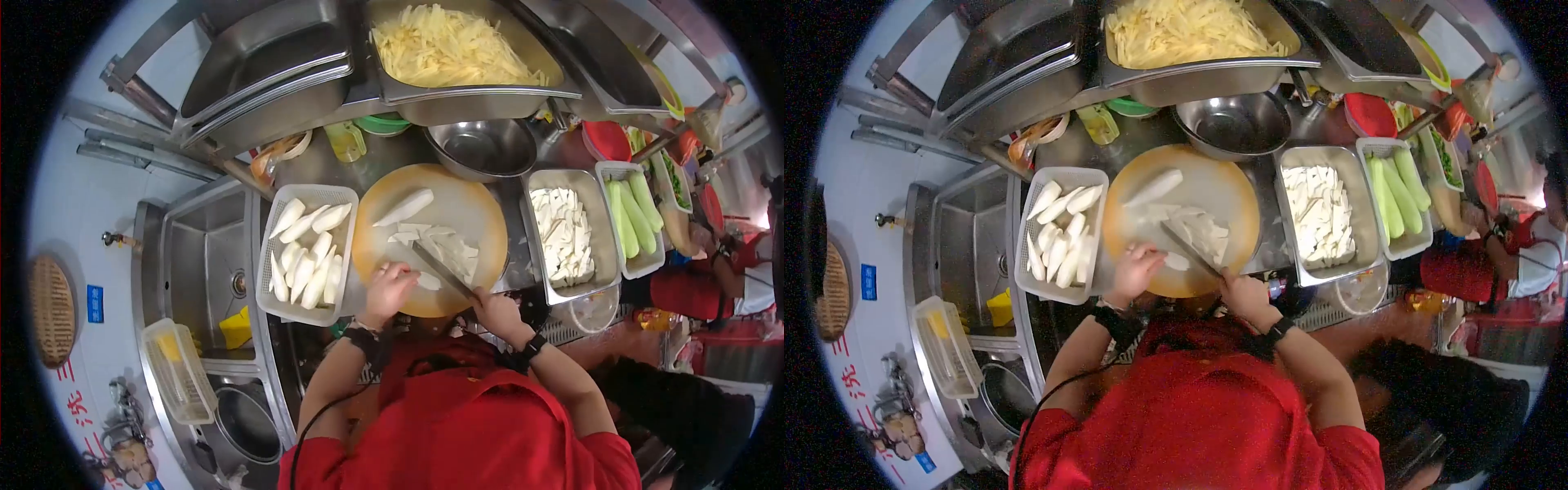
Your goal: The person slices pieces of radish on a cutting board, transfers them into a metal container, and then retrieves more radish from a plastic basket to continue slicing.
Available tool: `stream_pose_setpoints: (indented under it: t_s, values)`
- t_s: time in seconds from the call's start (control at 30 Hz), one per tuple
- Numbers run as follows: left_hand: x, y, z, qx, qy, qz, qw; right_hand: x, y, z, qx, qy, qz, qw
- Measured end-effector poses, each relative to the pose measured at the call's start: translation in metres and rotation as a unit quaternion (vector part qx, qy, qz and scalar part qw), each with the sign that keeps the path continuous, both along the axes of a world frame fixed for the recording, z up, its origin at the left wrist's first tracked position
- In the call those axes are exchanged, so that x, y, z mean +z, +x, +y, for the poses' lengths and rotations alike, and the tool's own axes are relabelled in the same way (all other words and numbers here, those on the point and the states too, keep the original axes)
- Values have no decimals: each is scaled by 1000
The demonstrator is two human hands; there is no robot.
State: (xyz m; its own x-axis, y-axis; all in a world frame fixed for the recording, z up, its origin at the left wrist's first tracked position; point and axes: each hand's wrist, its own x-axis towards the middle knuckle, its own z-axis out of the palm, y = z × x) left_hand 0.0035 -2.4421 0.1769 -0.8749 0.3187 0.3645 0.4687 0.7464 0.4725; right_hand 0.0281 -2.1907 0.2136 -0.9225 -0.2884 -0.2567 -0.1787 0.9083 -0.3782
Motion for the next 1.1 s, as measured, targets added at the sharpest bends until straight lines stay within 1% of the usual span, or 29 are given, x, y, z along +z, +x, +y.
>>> stream_pose_setpoints:
  t_s: [0.07, 0.13, 0.2, 0.3, 0.37, 0.4, 0.47, 0.5, 0.57, 0.6, 0.7, 0.77, 0.87, 0.93, 0.97, 1.0, 1.03, 1.07, 1.1]
  values:
    - [-11, 8, 5, -23, 41, 47, 998, -7, 7, 1, 16, -24, 29, 999]
    - [-19, 16, 6, -33, 44, 30, 998, -13, 9, 3, 9, -19, 44, 999]
    - [-26, 15, 6, -36, 62, 64, 995, -9, 7, 1, 4, -15, 60, 998]
    - [-29, 10, 9, -32, 63, 75, 995, 1, 10, 3, 16, 14, 69, 997]
    - [-29, 2, 11, -40, 66, 72, 994, 1, 12, 3, 30, -4, 82, 996]
    - [-29, 1, 11, -46, 65, 71, 994, 0, 12, 3, 28, -2, 80, 996]
    - [-34, 1, 9, -46, 64, 70, 994, -2, 10, 1, 42, 55, 29, 997]
    - [-36, -1, 9, -42, 63, 73, 994, 1, 9, 2, 40, 55, 29, 997]
    - [-38, 0, 9, -38, 65, 69, 995, 8, 9, 5, 39, 9, 55, 998]
    - [-37, 1, 10, -31, 67, 66, 995, 7, 9, 4, 39, 9, 54, 998]
    - [-37, 2, 11, -18, 56, 95, 994, 3, 9, -1, 34, 16, 39, 999]
    - [-32, 3, 11, -20, 48, 92, 994, 2, 1, -5, 54, 81, 2, 995]
    - [-33, 1, 10, -17, 40, 92, 995, 15, -1, -1, 43, 49, 12, 998]
    - [-38, 1, 12, -12, 43, 91, 995, -10, 1, -1, 53, 38, 12, 998]
    - [-38, 0, 12, -18, 56, 93, 994, -13, 3, -3, 60, 27, 12, 998]
    - [-38, 0, 13, -23, 69, 96, 993, -14, 4, -1, 60, 27, 11, 998]
    - [-37, 0, 12, -24, 68, 97, 993, -15, 1, 1, 71, 49, 6, 996]
    - [-33, -1, 12, -23, 57, 100, 993, -11, -4, 0, 82, 72, 2, 994]
    - [-31, 0, 12, -23, 45, 98, 994, -7, -3, 0, 81, 71, 2, 994]
